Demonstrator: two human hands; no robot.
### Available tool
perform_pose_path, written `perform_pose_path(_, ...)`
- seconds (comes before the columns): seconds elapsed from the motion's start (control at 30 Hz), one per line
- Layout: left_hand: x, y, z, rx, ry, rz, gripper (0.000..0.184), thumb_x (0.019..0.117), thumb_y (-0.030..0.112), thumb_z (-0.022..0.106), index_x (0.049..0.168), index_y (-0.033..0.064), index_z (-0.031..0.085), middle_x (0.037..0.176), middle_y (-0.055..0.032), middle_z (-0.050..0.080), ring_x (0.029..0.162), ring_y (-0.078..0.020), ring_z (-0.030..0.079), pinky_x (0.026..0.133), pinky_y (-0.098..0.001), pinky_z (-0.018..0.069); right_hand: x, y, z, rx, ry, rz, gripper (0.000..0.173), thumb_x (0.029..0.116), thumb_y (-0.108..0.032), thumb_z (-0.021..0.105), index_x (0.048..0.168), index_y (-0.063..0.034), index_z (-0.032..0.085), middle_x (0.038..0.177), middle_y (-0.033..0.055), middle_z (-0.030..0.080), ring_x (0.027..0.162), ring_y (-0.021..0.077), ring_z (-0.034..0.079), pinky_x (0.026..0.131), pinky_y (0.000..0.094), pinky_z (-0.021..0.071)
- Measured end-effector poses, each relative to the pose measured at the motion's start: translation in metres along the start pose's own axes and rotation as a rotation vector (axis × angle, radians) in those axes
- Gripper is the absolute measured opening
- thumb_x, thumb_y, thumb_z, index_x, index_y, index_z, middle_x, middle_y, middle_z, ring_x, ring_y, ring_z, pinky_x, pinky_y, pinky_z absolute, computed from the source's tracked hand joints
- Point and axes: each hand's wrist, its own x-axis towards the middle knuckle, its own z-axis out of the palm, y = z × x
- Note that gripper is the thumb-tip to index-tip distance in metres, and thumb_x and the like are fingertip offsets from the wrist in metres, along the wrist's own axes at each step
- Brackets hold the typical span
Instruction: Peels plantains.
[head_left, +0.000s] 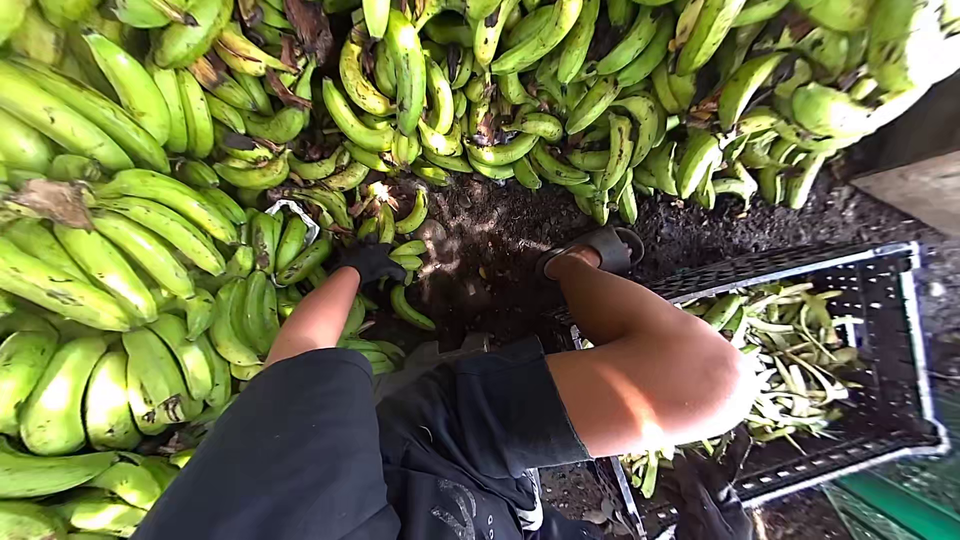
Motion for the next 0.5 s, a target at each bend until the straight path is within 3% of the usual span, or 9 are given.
perform_pose_path(0.1, -0.018, 0.000, 0.020, -0.098, 0.191, 0.004, 0.087, 0.0675, 0.066, 0.084, 0.137, 0.0194, 0.063, 0.163, -0.0175, 0.030, 0.148, -0.0471, 0.025, 0.116, -0.0722, 0.0207, 0.000, 0.005, -0.003, 0.040, 0.004, -0.021, 0.039, 0.0995, -0.018, 0.064, 0.132, 0.0008, 0.055, 0.096, 0.0011, 0.069, 0.069, 0.0048, 0.067, 0.064, 0.0249, 0.0602)
perform_pose_path(0.23, -0.053, 0.007, 0.043, -0.369, 0.303, -0.067, 0.106, 0.0629, 0.060, 0.090, 0.144, 0.0053, 0.050, 0.162, -0.0259, 0.024, 0.148, -0.0471, 0.025, 0.113, -0.0680, 0.0311, -0.004, 0.004, -0.006, 0.063, 0.031, -0.005, 0.039, 0.0993, -0.016, 0.063, 0.133, 0.0006, 0.055, 0.099, 0.0024, 0.068, 0.070, 0.0059, 0.067, 0.064, 0.0261, 0.0603)
perform_pose_path(0.33, -0.077, 0.011, 0.049, -0.564, 0.297, -0.010, 0.076, 0.0695, 0.048, 0.092, 0.126, 0.0046, 0.066, 0.146, -0.0279, 0.046, 0.133, -0.0438, 0.047, 0.105, -0.0642, 0.0430, -0.002, 0.009, -0.009, 0.083, 0.009, -0.035, 0.038, 0.0998, -0.016, 0.062, 0.133, 0.0004, 0.054, 0.098, 0.0009, 0.068, 0.069, 0.0049, 0.066, 0.063, 0.0249, 0.0598)
perform_pose_path(0.37, -0.085, 0.014, 0.047, -0.668, 0.293, 0.007, 0.070, 0.0692, 0.042, 0.093, 0.123, 0.0052, 0.068, 0.138, -0.0263, 0.054, 0.125, -0.0407, 0.055, 0.100, -0.0620, 0.0477, -0.003, 0.010, -0.009, 0.096, -0.002, -0.056, 0.038, 0.1003, -0.015, 0.061, 0.134, 0.0016, 0.053, 0.098, 0.0013, 0.068, 0.069, 0.0047, 0.066, 0.063, 0.0243, 0.0596)
perform_pose_path(0.4, -0.096, 0.020, 0.041, -0.783, 0.259, 0.015, 0.071, 0.0707, 0.035, 0.094, 0.128, 0.0042, 0.064, 0.138, -0.0250, 0.054, 0.125, -0.0381, 0.055, 0.101, -0.0594, 0.0480, -0.007, 0.002, -0.006, 0.094, 0.001, -0.057, 0.037, 0.1009, -0.012, 0.060, 0.133, 0.0038, 0.053, 0.095, 0.0020, 0.068, 0.068, 0.0041, 0.066, 0.063, 0.0233, 0.0594)
perform_pose_path(0.43, -0.106, 0.027, 0.035, -0.904, 0.247, 0.022, 0.072, 0.0713, 0.026, 0.094, 0.131, 0.0037, 0.061, 0.133, -0.0217, 0.060, 0.121, -0.0332, 0.060, 0.101, -0.0544, 0.0505, -0.017, -0.021, 0.002, 0.058, 0.023, 0.001, 0.033, 0.1019, -0.008, 0.057, 0.131, 0.0062, 0.052, 0.091, 0.0028, 0.067, 0.068, 0.0032, 0.065, 0.064, 0.0220, 0.0584)
perform_pose_path(0.5, -0.118, 0.040, 0.028, -1.116, 0.218, 0.089, 0.062, 0.0749, 0.015, 0.090, 0.129, 0.0022, 0.063, 0.121, -0.0164, 0.069, 0.110, -0.0246, 0.067, 0.097, -0.0451, 0.0553, -0.047, -0.111, 0.035, -0.069, 0.074, 0.354, 0.027, 0.1059, 0.000, 0.046, 0.132, 0.0093, 0.048, 0.094, 0.0068, 0.056, 0.073, 0.0037, 0.056, 0.078, 0.0190, 0.0496)
